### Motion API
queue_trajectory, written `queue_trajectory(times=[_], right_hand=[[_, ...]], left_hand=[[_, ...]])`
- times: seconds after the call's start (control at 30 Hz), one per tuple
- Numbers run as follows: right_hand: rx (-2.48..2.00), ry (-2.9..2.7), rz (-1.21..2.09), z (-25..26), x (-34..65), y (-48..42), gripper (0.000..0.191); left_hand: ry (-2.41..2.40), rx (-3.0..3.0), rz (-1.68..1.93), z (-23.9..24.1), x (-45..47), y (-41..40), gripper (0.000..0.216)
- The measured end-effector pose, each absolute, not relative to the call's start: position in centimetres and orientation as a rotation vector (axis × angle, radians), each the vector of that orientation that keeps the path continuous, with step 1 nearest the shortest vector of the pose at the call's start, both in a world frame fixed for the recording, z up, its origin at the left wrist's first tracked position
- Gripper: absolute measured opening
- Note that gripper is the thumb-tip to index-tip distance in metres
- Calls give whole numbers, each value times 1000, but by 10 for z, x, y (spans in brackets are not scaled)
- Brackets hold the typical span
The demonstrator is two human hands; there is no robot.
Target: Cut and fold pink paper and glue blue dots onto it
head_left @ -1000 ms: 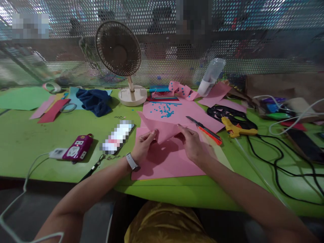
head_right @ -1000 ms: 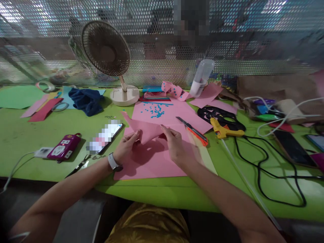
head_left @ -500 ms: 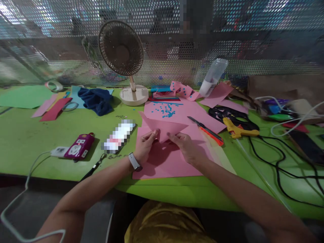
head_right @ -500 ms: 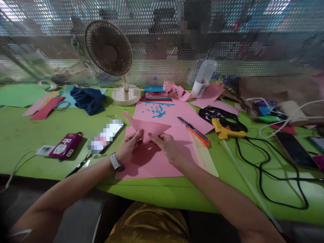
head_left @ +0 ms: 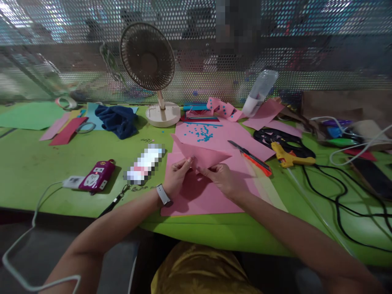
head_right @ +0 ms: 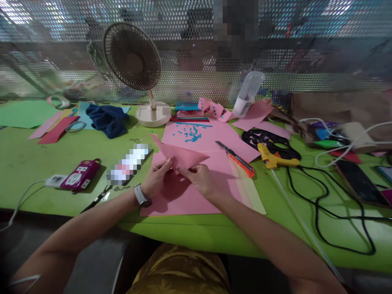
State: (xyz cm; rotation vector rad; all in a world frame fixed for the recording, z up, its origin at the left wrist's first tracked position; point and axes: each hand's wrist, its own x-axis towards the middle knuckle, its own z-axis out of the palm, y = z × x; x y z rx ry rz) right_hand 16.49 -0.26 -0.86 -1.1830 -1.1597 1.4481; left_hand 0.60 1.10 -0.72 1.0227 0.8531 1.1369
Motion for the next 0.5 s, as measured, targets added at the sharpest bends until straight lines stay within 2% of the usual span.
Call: queue_trajectory(times=[0.5], right_hand=[[-1151, -1074, 1397, -6, 169, -5, 30]], left_hand=[[916, 1073, 1130, -3, 3, 12, 42]])
